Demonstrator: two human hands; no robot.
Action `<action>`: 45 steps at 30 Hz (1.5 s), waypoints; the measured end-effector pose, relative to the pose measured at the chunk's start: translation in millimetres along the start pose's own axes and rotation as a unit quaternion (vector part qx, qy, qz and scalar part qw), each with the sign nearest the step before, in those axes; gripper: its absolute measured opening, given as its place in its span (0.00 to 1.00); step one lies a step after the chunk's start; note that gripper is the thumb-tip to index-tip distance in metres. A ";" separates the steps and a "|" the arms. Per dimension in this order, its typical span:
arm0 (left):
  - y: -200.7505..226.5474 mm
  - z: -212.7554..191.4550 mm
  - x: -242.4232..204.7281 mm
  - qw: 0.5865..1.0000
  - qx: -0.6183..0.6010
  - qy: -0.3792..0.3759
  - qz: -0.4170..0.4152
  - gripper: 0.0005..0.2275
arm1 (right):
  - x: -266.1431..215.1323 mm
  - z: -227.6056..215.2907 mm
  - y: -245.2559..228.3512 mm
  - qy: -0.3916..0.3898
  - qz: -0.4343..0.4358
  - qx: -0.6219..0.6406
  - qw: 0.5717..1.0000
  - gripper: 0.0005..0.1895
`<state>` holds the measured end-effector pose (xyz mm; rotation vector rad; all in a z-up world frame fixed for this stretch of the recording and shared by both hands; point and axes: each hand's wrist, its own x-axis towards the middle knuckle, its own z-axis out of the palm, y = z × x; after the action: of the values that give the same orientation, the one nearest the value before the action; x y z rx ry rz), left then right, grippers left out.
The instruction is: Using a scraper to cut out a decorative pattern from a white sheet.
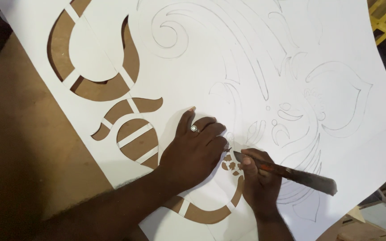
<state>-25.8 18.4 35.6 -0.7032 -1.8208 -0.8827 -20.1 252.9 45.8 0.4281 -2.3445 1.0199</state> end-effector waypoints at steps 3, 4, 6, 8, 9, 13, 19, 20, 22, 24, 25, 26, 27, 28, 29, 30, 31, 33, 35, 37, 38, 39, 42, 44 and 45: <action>0.6 -1.1 -1.4 1.000 0.001 -0.001 0.001 0.06 | 6.5 -0.8 -2.5 0.003 -0.016 0.021 1.000 0.16; 1.3 -1.1 -3.2 1.000 -0.001 0.002 -0.003 0.06 | 10.9 -1.9 -3.3 0.010 -0.001 -0.019 1.000 0.15; 4.0 -1.1 -7.8 1.000 -0.005 0.003 -0.009 0.06 | 20.9 -4.1 -9.8 0.016 0.016 -0.061 0.998 0.15; 7.2 -1.8 -12.7 0.999 -0.021 -0.010 -0.024 0.08 | 33.5 -5.5 -21.7 -0.038 0.057 -0.003 0.998 0.13; 8.0 -1.2 -15.9 0.999 -0.022 -0.010 -0.025 0.08 | 40.0 -7.1 -24.0 -0.039 0.059 -0.004 0.998 0.13; 11.0 0.8 -26.2 1.000 0.002 -0.007 -0.011 0.11 | 62.0 -9.6 -40.9 -0.184 0.018 -0.022 0.982 0.14; 11.1 2.0 -30.5 1.000 0.019 -0.015 -0.004 0.10 | 74.6 -7.0 -56.8 -0.233 -0.085 -0.115 0.962 0.17; 11.2 1.7 -30.5 1.000 0.019 -0.013 -0.001 0.09 | 74.8 -7.4 -57.8 -0.239 -0.088 -0.124 0.959 0.18; 10.9 0.9 -30.7 1.000 0.018 -0.019 0.000 0.09 | 75.2 -7.5 -61.1 -0.243 -0.086 -0.124 0.958 0.18; 10.9 -0.1 -31.0 1.000 0.017 -0.026 0.002 0.09 | 76.2 -7.8 -64.0 -0.246 -0.083 -0.124 0.958 0.19; 10.3 -0.2 -31.1 1.000 0.016 -0.022 0.006 0.09 | 77.5 -7.8 -65.1 -0.252 -0.083 -0.130 0.955 0.19; 9.9 -0.4 -31.0 1.000 0.015 -0.019 0.010 0.09 | 78.9 -7.8 -66.2 -0.257 -0.083 -0.137 0.953 0.20; 10.2 -0.9 -30.8 1.000 0.015 -0.018 0.010 0.09 | 79.3 -7.7 -66.2 -0.257 -0.083 -0.137 0.953 0.20; 10.5 -1.4 -30.7 1.000 0.014 -0.022 0.009 0.09 | 79.7 -7.6 -66.2 -0.264 -0.072 -0.139 0.952 0.20; 10.7 -1.7 -30.4 1.000 0.012 -0.025 0.009 0.09 | 80.1 -7.7 -66.2 -0.269 -0.060 -0.142 0.951 0.20; 10.6 -1.0 -30.7 1.000 0.013 -0.024 0.009 0.09 | 80.8 -7.8 -67.1 -0.269 -0.061 -0.142 0.951 0.20; 10.6 -0.4 -31.2 1.000 0.014 -0.024 0.009 0.10 | 81.2 -7.8 -68.0 -0.274 -0.059 -0.152 0.948 0.20; 10.5 0.0 -31.9 1.000 0.015 -0.024 0.008 0.10 | 82.2 -8.0 -69.7 -0.278 -0.058 -0.161 0.945 0.20; 10.5 -0.5 -32.3 0.999 0.034 -0.024 0.018 0.10 | 83.1 -8.4 -71.5 -0.289 -0.047 -0.173 0.940 0.20; 10.8 -2.0 -31.3 0.999 0.038 -0.024 0.019 0.11 | 84.8 -8.0 -71.0 -0.291 -0.056 -0.178 0.938 0.20; 10.9 -2.5 -30.7 0.999 0.042 -0.024 0.021 0.11 | 85.8 -7.9 -70.7 -0.292 -0.065 -0.184 0.936 0.20; 11.0 -3.0 -30.4 0.999 0.042 -0.025 0.020 0.11 | 86.9 -6.5 -73.0 -0.293 -0.064 -0.184 0.936 0.20; 12.3 -3.5 -30.0 0.998 0.050 -0.022 0.025 0.11 | 89.5 -3.8 -78.5 -0.311 0.002 -0.235 0.921 0.21; 11.8 -3.6 -27.9 0.999 0.030 -0.024 0.012 0.12 | 94.1 -2.8 -82.4 -0.335 0.016 -0.282 0.899 0.20; 11.6 -3.0 -28.4 0.999 0.030 -0.024 0.013 0.12 | 94.8 -1.8 -85.4 -0.334 0.016 -0.282 0.899 0.20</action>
<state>-4.6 20.3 13.3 -0.7135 -1.8682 -0.7961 -54.4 190.9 152.0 0.5656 -3.1025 0.1461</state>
